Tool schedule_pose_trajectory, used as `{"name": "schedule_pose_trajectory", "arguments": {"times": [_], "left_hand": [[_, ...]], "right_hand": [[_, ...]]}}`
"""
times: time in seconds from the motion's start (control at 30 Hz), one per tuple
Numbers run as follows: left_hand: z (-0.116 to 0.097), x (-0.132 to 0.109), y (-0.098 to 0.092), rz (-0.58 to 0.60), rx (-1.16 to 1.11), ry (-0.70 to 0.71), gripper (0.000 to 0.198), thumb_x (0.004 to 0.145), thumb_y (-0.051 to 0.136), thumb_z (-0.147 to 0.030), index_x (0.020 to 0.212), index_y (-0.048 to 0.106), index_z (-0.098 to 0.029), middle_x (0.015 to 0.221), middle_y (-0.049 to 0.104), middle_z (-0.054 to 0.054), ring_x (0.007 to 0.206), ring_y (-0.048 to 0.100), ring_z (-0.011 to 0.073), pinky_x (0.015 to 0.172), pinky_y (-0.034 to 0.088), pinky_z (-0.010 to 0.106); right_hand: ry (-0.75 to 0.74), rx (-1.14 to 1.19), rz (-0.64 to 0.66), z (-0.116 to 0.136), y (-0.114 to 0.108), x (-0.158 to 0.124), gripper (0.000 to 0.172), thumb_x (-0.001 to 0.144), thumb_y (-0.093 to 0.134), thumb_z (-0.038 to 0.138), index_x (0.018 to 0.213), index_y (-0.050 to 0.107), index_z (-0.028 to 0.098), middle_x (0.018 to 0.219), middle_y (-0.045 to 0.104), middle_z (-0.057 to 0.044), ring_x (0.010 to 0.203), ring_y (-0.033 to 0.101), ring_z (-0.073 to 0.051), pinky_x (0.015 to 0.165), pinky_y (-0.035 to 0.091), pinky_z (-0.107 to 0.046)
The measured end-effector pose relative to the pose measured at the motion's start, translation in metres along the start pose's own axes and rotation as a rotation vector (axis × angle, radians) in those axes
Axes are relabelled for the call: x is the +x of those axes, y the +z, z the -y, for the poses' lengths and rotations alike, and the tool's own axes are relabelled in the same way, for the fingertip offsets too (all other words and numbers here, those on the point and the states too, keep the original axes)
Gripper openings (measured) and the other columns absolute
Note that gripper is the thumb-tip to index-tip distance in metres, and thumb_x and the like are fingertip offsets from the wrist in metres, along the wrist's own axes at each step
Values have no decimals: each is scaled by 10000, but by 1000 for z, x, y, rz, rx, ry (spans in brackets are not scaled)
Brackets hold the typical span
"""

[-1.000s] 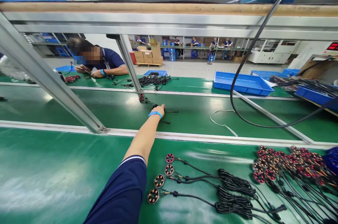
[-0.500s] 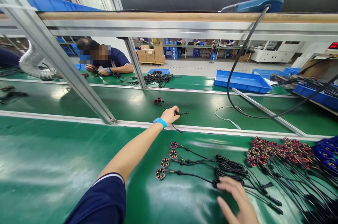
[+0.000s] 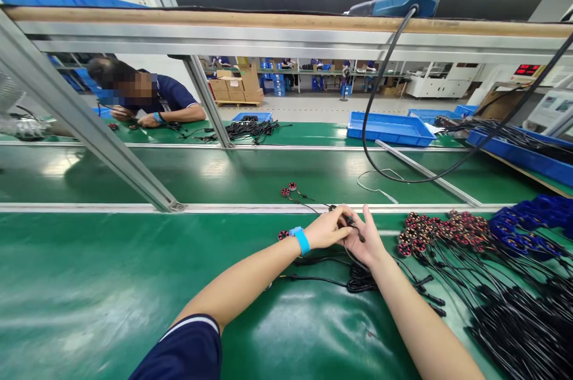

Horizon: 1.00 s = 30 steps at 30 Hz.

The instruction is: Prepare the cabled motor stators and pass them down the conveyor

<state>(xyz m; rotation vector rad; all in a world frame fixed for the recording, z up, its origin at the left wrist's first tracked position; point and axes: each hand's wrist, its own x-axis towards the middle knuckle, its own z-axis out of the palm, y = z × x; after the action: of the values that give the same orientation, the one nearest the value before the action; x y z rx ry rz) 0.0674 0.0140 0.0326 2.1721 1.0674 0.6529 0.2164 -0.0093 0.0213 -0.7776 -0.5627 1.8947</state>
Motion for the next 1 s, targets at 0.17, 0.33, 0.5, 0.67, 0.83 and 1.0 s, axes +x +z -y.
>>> {"name": "schedule_pose_trajectory", "arguments": {"times": [0.17, 0.33, 0.5, 0.67, 0.83, 1.0], "left_hand": [[44, 16, -47, -189, 211, -161, 463, 891, 455, -103, 1337, 432, -224, 1218, 590, 83, 1047, 626, 197, 992, 474, 337], [130, 24, -110, -184, 457, -419, 677, 751, 662, -109, 1388, 447, -189, 1363, 442, 177, 1263, 508, 368, 1078, 405, 486], [165, 43, -113, 52, 549, -379, 590, 843, 705, -249, 1393, 490, -258, 1202, 583, 87, 1070, 636, 255, 965, 501, 387], [165, 70, -106, 184, 616, -298, 482, 936, 650, -351, 1363, 508, -178, 1203, 623, 102, 1074, 621, 247, 961, 508, 458], [150, 85, -99, 223, 692, -282, 456, 944, 640, -405, 1319, 542, -165, 1203, 624, 109, 1068, 624, 251, 944, 518, 472], [124, 67, -93, 201, 720, -213, 483, 875, 675, -316, 1315, 549, -162, 1220, 635, 124, 1112, 622, 269, 962, 496, 384]], "right_hand": [[-43, -64, -219, 0, -14, 0, 190, 923, 627, 303, 1093, 658, 225, 1019, 734, -34, 859, 727, -165, 765, 604, -299], [-117, -158, -191, 4, -21, 1, 323, 793, 772, 263, 1097, 667, 236, 1057, 724, -32, 897, 721, -168, 754, 620, -291], [-201, -359, -133, 14, -38, -2, 564, 648, 888, 274, 1158, 648, 257, 1204, 676, -40, 1073, 680, -210, 857, 613, -321], [-273, -444, -193, 25, -59, 1, 616, 614, 888, 280, 1174, 639, 213, 1140, 697, -71, 1040, 697, -232, 824, 626, -327], [-296, -589, -270, 38, -71, -4, 616, 626, 851, 294, 1196, 640, 193, 1111, 702, -78, 1005, 704, -242, 760, 645, -336], [-285, -941, -310, 49, -84, -28, 549, 757, 730, 333, 1278, 623, 197, 1073, 710, -76, 845, 727, -219, 644, 633, -324]]}}
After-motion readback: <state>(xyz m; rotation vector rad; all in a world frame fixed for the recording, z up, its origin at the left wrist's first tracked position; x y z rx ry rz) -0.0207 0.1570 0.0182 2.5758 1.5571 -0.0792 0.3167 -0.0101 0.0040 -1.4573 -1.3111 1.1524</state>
